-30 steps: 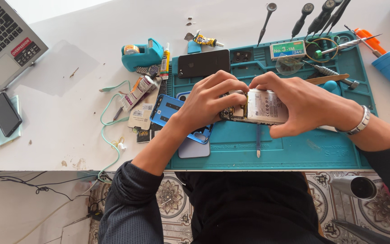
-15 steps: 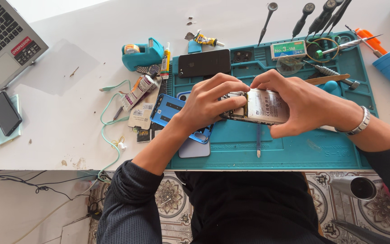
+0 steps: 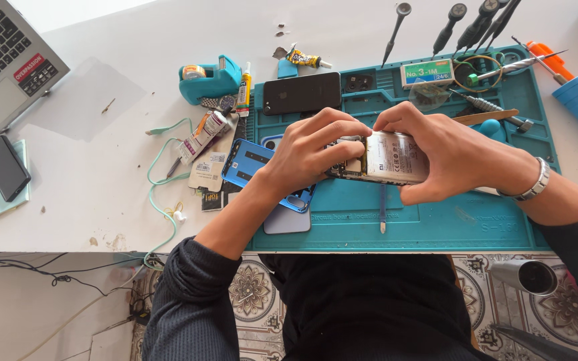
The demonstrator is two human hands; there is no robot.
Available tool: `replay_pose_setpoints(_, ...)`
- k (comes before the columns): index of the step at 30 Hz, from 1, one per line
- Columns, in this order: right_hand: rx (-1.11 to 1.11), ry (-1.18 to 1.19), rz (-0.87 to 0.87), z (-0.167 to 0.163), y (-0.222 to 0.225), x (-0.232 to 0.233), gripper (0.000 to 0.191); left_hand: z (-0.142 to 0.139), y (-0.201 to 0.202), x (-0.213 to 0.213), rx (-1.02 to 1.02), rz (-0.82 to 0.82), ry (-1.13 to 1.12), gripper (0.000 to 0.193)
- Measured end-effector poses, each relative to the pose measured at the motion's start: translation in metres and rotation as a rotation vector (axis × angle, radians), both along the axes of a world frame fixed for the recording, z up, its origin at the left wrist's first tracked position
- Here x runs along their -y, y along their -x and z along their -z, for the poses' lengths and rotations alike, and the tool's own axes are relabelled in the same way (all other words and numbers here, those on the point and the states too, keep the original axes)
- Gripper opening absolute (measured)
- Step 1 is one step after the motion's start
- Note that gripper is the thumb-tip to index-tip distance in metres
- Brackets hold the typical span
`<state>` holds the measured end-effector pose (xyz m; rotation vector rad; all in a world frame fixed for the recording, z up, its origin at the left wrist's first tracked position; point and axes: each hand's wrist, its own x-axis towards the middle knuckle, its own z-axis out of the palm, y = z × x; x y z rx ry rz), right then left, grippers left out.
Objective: The person disassembles a smartphone on a repair mat, lifting the back cover and working around the exposed battery and internal components by hand. They press and reseat the battery and frame, then pick up a screwdriver and drive screws into the phone's lower section.
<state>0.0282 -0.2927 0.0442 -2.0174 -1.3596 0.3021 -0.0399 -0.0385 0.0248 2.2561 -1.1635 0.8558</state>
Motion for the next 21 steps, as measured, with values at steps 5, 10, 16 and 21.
replay_pose_setpoints(5,0.026,-0.033,-0.024,0.0009,0.0007,-0.0013,0.089,-0.0021,0.003,0.0015,-0.007,0.002,-0.008,0.023)
replay_pose_setpoints(10,-0.008,0.039,0.024,-0.0002,0.0019,-0.0009,0.089,-0.0022,0.0054,0.0032,-0.048,0.004,-0.007,0.026)
replay_pose_setpoints(16,-0.02,0.012,0.014,-0.0014,0.002,-0.0007,0.091,-0.0049,0.0038,-0.0008,-0.099,0.018,0.039,0.029)
replay_pose_setpoints(21,0.065,-0.047,-0.021,-0.0039,0.0019,-0.0022,0.092,-0.0014,0.0031,0.0013,-0.014,0.016,0.038,0.03)
